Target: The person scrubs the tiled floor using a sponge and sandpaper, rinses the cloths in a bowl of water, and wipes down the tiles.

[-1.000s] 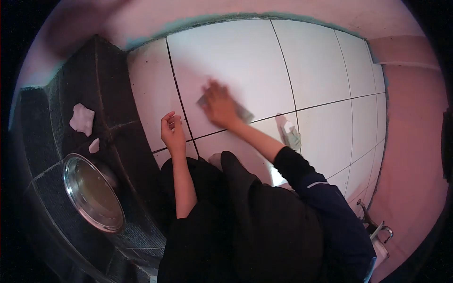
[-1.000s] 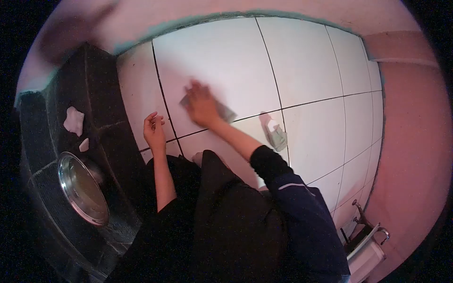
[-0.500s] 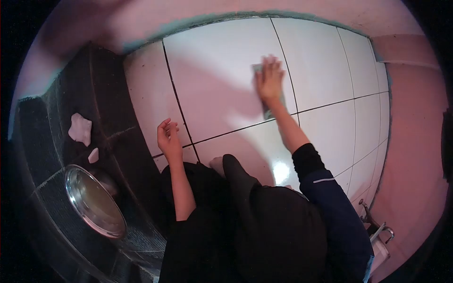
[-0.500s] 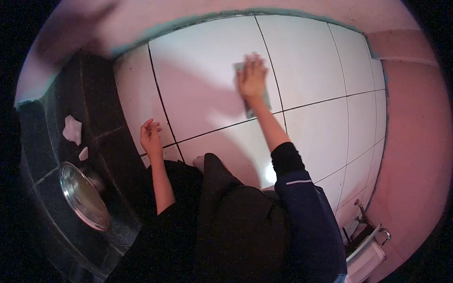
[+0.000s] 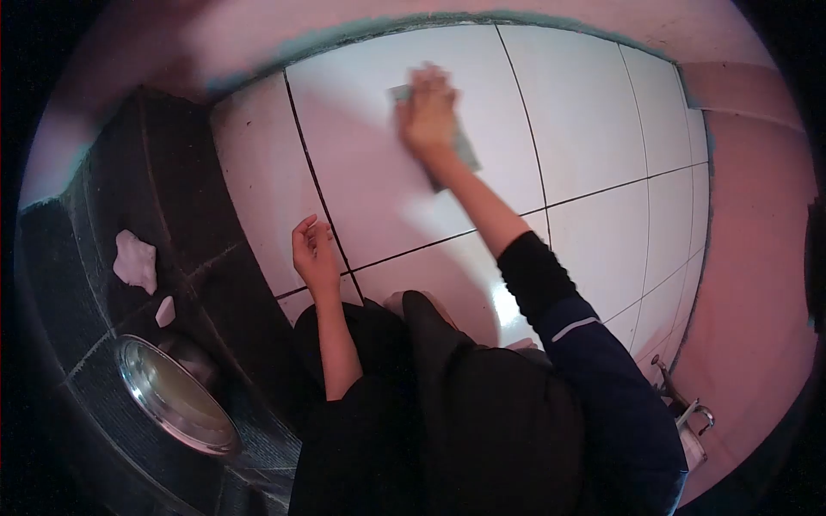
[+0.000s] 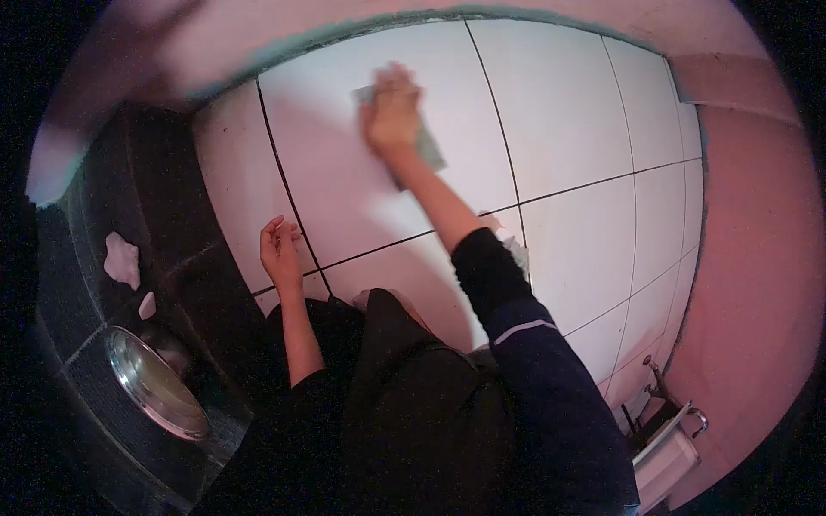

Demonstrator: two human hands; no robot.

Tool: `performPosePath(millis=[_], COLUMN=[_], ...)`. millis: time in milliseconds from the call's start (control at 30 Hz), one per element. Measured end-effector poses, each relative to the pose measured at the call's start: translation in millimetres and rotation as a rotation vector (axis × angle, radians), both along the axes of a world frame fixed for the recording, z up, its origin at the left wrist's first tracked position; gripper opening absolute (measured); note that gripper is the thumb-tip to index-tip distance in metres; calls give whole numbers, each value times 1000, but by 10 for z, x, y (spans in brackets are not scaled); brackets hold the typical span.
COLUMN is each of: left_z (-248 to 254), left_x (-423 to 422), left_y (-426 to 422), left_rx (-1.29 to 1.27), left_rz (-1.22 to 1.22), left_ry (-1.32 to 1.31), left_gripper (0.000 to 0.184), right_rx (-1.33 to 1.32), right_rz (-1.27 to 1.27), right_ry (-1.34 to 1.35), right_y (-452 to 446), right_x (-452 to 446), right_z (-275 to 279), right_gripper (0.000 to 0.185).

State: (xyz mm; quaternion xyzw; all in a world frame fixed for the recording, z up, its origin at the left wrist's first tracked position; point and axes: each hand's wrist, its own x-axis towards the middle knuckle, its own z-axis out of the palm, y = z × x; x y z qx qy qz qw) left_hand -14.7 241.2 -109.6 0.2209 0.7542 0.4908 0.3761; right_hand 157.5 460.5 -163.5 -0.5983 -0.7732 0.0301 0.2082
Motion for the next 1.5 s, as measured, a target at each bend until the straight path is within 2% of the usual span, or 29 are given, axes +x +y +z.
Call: performPosePath(millis=[67, 167, 233, 367, 433, 533, 667, 767, 1067, 1133, 1300, 1500], left_z=[13, 33, 12, 50, 117, 96, 142, 211, 119, 96, 47, 20], left_x=[-6, -25, -32, -47, -44, -35, -32, -61, -78, -70, -18, 23], left_y=[0, -21, -32, -53, -20, -13, -24, -48, -54, -58, -22, 7], left_rx=[-14, -12, 6, 27, -37, -29, -41, -70, -27, -11, 23, 25], left_rz=[3, 10, 17, 32, 66, 24, 19, 51, 68, 80, 53, 2], left_ry=[-3, -9, -10, -1, -18, -18, -12, -13, -26, -54, -39, -26], left_gripper=[22, 21, 21, 20, 20, 20, 20, 21, 21, 21, 20, 19], right_rx=[10, -6, 83, 3, -43, -43, -49, -8, 86, 109, 71, 20], right_rz=[185, 345, 579, 595, 691, 773, 719, 567, 128, -49, -338, 11], right_ry=[130, 146, 130, 293, 77, 103, 131, 49, 41, 6, -27, 52], right_y=[-188, -563, -709, -821, -831, -693, -172, 252, 770, 772, 662, 338], right_x=[-599, -1146, -1290, -1082, -928, -942, -1061, -914, 906, 1229, 1037, 115], right_z=[-60, 32, 144, 225, 48, 35, -4, -74, -157, -219, -296, -207], right_gripper=[62, 59, 55, 54, 52, 49, 48, 49, 50, 51, 55, 55])
